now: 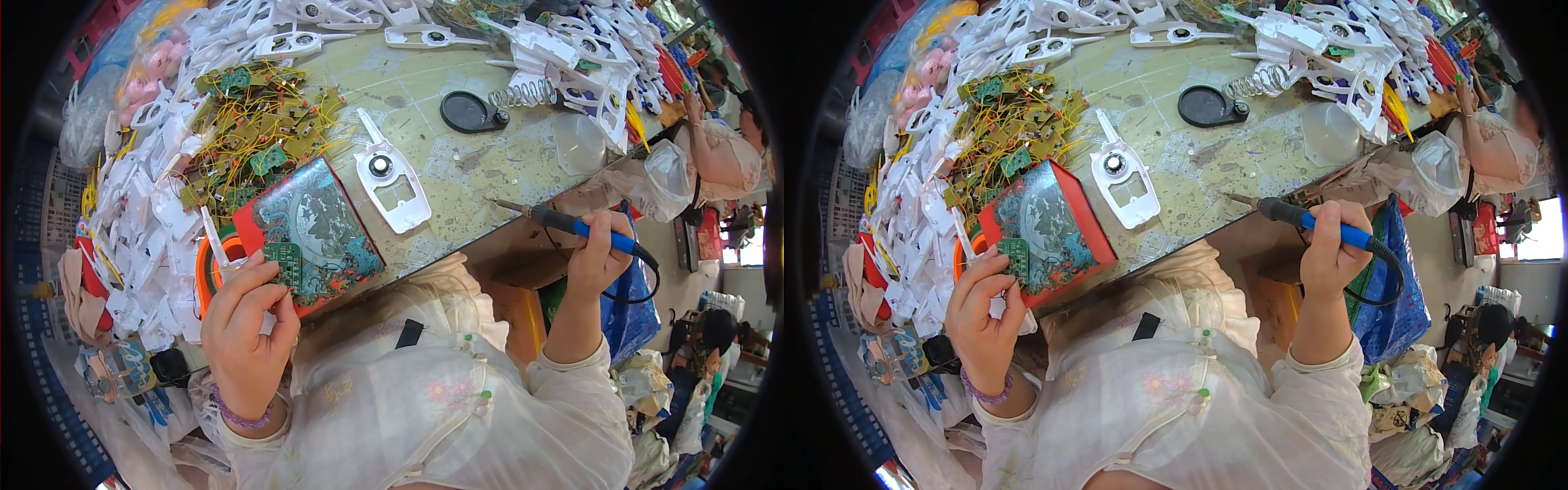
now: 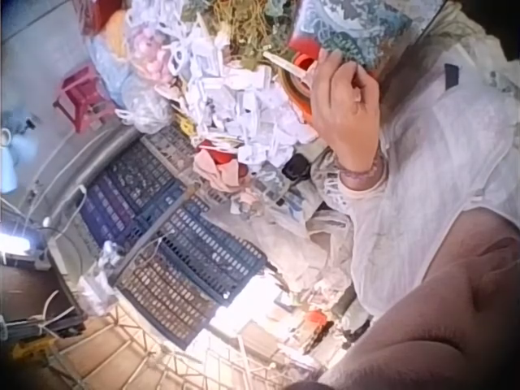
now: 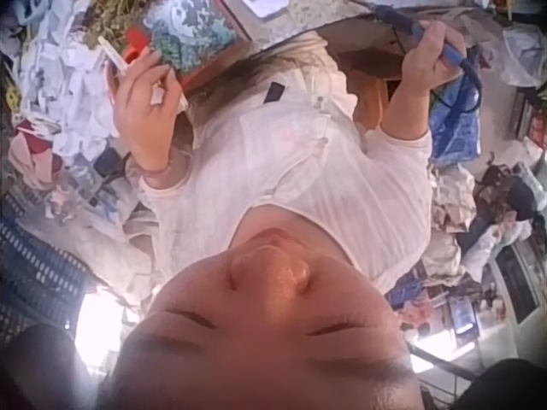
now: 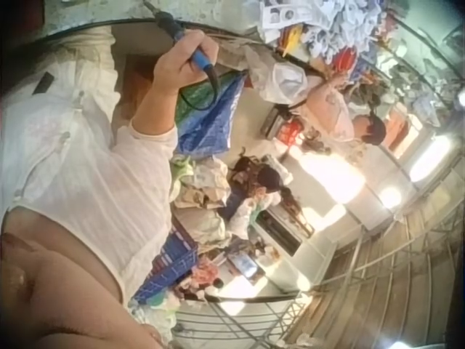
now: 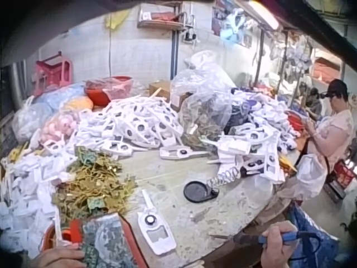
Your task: Soldering electronic components onto circuit boards and assembling plastic housings at a factory workbench.
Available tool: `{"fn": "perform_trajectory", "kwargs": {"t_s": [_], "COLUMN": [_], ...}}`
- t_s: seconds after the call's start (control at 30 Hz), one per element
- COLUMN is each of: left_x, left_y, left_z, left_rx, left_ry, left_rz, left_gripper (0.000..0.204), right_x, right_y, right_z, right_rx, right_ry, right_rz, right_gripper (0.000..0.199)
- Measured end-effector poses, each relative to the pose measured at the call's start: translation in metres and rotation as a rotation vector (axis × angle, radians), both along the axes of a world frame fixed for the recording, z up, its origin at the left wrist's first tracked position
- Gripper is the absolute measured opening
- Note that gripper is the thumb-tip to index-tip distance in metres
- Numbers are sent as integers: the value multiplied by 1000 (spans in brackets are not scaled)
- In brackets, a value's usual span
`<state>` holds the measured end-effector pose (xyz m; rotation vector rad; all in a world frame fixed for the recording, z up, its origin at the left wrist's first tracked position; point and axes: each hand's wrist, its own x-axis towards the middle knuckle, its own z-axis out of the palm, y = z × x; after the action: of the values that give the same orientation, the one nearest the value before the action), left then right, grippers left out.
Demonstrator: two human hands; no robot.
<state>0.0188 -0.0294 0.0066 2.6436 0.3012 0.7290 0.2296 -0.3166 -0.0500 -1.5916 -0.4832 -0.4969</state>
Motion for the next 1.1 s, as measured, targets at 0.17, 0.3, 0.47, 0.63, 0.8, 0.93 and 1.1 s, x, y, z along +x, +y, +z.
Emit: {"fn": "perform_trajectory", "kwargs": {"t_s": [0.17, 0.3, 0.47, 0.63, 0.8, 0.93, 1.1], "left_x": [0, 0, 0, 0, 0, 0, 1], "left_y": [0, 0, 0, 1, 0, 0, 1], "left_z": [0, 0, 0, 0, 1, 1, 1], "left_rx": [-2, -9, -7, -6, -5, -15, -12], "left_ry": [1, 4, 6, 8, 8, 0, -5], "left_rz": [-4, -7, -6, -8, 1, 0, -6], "left_gripper": [20, 20, 20, 20, 19, 18, 18], "right_x": [0, 0, 0, 0, 1, 2, 16], "right_y": [0, -1, -1, 0, -1, 0, 0], "right_z": [-2, -3, -3, -2, -2, -2, 3], "right_rx": [-6, -5, -43, -34, -84, 67, 478], "right_ry": [7, 7, -33, -12, -31, -4, 269], "right_rz": [-15, 1, -9, 14, 11, -51, -84], "right_gripper": [20, 20, 19, 18, 17, 19, 24]}}
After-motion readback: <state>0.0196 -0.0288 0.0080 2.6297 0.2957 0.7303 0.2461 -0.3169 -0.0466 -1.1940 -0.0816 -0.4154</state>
